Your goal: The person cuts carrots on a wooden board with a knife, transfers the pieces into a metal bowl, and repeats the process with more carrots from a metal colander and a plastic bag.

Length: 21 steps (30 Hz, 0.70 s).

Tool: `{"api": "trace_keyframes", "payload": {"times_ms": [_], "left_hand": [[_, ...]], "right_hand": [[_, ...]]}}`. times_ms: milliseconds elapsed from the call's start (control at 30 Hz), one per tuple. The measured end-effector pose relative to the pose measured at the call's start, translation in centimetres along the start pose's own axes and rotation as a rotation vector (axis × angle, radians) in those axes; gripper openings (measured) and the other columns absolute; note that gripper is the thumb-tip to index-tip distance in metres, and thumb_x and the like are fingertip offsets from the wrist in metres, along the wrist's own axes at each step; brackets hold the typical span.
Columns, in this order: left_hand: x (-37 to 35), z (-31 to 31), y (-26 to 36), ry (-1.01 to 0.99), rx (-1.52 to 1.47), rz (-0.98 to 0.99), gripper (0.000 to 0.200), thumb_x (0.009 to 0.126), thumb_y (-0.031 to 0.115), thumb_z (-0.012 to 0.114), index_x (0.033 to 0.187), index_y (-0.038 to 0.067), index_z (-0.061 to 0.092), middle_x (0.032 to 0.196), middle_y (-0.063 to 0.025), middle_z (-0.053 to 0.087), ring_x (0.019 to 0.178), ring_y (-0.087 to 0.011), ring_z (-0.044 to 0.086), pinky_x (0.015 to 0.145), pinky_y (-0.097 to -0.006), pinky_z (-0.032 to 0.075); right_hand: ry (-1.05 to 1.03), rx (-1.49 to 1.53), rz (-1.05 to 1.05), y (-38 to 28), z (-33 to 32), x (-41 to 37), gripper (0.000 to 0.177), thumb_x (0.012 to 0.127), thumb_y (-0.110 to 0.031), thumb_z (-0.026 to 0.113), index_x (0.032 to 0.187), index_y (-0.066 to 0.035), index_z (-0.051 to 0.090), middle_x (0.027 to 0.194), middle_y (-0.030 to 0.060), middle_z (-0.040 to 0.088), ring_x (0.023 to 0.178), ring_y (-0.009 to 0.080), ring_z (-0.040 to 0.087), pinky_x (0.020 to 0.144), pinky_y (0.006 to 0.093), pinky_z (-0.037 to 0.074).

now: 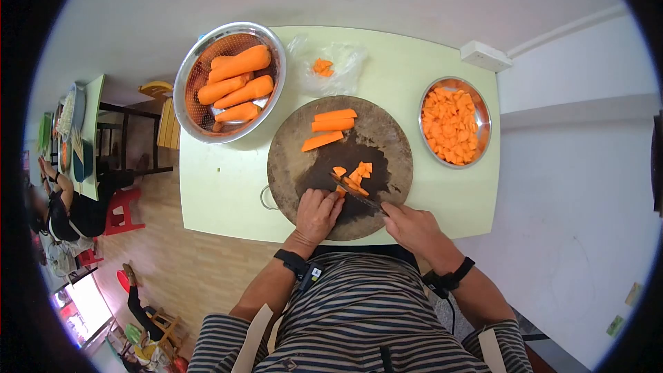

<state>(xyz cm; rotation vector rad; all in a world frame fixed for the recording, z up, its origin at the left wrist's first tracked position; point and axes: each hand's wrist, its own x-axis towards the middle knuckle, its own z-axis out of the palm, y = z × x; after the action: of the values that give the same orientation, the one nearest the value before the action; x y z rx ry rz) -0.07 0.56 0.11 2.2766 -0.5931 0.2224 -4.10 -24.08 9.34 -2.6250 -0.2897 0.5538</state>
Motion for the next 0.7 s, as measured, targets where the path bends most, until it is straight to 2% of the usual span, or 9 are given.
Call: {"api": "trace_keyframes", "payload": {"times_ms": [100,267,400,700], "left_hand": [[-0.3,0.2,-0.3,0.016,0.037,0.022,0.027,0.075,0.006,0.082,0.098,0.004,0.069,0.087,-0.0087,0.061,0.080,-0.0285,0.057,0.070,-0.0391,0.047],[-0.9,-0.1,-0.8,-0.057,0.064,0.024,0.028,0.067,0.003,0.080,0.090,0.004,0.064,0.088,-0.0091,0.059,0.084,-0.0305,0.056,0.073,-0.0402,0.047],[-0.6,0.0,-0.6,-0.019,0.046,0.034,0.026,0.066,0.003,0.080,0.085,0.005,0.063,0.087,-0.0090,0.058,0.084,-0.0309,0.055,0.073,-0.0405,0.047],[-0.3,-0.1,-0.4,-0.015,0.054,0.043,0.025,0.070,0.003,0.080,0.092,0.006,0.069,0.085,-0.0084,0.057,0.080,-0.0295,0.055,0.070,-0.0391,0.046]], "right_hand": [[0.006,-0.027,-0.027,-0.7,-1.1,-1.0,0.035,0.098,-0.028,0.062,0.127,-0.008,0.064,0.087,0.0135,0.070,0.074,0.0331,0.070,0.062,0.0438,0.058],[-0.024,-0.055,-0.092,-1.1,-0.8,-2.1,0.035,0.097,-0.027,0.063,0.126,-0.008,0.064,0.077,0.0114,0.065,0.064,0.0310,0.067,0.055,0.0417,0.056],[0.003,-0.052,-0.098,-1.3,-0.9,-2.2,0.035,0.097,-0.027,0.063,0.126,-0.008,0.064,0.076,0.0114,0.065,0.064,0.0311,0.067,0.054,0.0416,0.056],[-0.156,-0.033,-0.006,-1.6,0.2,1.8,0.034,0.099,-0.030,0.060,0.124,-0.007,0.063,0.087,0.0174,0.071,0.074,0.0365,0.071,0.066,0.0475,0.058]]}}
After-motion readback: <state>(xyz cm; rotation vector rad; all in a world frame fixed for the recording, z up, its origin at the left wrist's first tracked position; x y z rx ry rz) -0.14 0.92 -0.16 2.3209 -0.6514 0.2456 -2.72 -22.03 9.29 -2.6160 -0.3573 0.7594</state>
